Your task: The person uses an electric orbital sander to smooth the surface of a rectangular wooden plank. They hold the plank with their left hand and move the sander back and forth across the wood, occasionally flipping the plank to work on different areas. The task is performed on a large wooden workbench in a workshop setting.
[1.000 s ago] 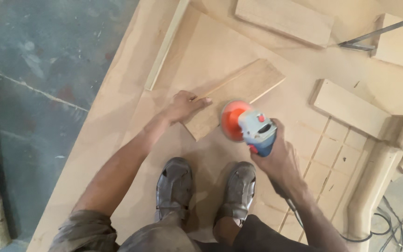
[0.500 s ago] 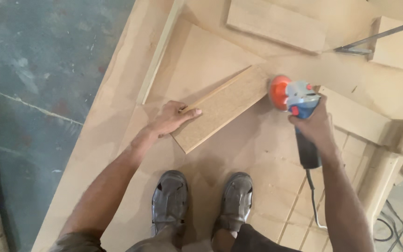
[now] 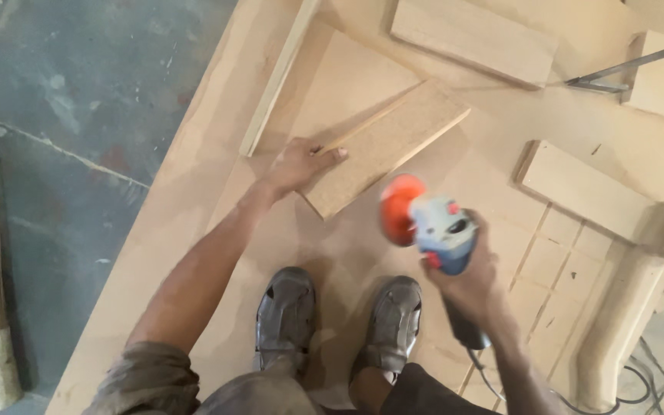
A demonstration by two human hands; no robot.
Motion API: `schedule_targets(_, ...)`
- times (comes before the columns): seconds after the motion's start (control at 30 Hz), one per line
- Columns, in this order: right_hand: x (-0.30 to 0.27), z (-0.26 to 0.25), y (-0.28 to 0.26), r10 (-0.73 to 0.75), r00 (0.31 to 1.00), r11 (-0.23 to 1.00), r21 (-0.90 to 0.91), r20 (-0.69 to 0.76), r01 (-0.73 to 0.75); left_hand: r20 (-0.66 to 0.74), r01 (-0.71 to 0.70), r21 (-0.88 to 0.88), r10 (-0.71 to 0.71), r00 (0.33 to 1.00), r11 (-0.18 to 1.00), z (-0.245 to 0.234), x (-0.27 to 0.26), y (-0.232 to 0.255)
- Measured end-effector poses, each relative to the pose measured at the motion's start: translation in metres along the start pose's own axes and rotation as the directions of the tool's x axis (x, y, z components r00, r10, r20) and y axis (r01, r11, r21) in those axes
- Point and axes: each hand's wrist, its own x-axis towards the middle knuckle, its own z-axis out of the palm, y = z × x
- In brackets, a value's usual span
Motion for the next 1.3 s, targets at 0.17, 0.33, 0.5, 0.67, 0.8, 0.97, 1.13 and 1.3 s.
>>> schedule_targets(0.17, -0.021, 0.019, -0.059, -0.044, 0.995, 0.993, -0.101, 0.089, 0.053, 0.02, 0.006, -0.04, -0.005, 1.0, 0.999, -0.002, -0.002, -0.001)
schedule_targets(0.33, -0.023, 0.029, -0.075, 0.009, 0.99, 0.97, -0.241, 0.142, 0.026, 0.008, -0.011, 0.021, 0.01, 1.0, 1.0, 0.004, 0.008, -0.01)
schedule_targets(0.5, -0.018, 0.032, -0.07, -0.075, 0.989, 0.96, -0.259, 0.125, 0.106, -0.015, -0.013, 0.147, 0.016, 1.0, 0.989, 0.006, 0.005, -0.017)
schedule_targets(0.67, 0.008, 0.021, -0.054, 0.008, 0.998, 0.955, -0.297, 0.059, 0.01, -0.002, 0.0, 0.155, 0.001, 1.0, 0.988, 0.011, 0.001, -0.021)
schedule_targets(0.8, 0.031, 0.009, -0.028, -0.043, 0.998, 0.977, -0.212, -0.037, 0.034, 0.055, 0.022, -0.046, -0.02, 0.998, 0.999, 0.014, -0.001, -0.028)
schedule_targets(0.97, 0.071, -0.013, 0.004, -0.148, 0.985, 0.968, -0.218, -0.088, 0.126, 0.099, 0.02, -0.096, -0.011, 0.995, 0.995, 0.009, -0.004, -0.027)
schedule_targets(1.13, 0.113, -0.037, 0.028, -0.212, 0.964, 0.953, -0.25, -0.158, 0.168, 0.12, 0.05, -0.109, -0.037, 0.992, 0.993, 0.006, -0.01, -0.027)
schedule_targets(1.3, 0.165, -0.064, 0.067, 0.004, 0.988, 0.972, -0.232, -0.156, -0.041, 0.087, 0.012, -0.019, -0.01, 0.996, 1.0, 0.003, -0.008, -0.027)
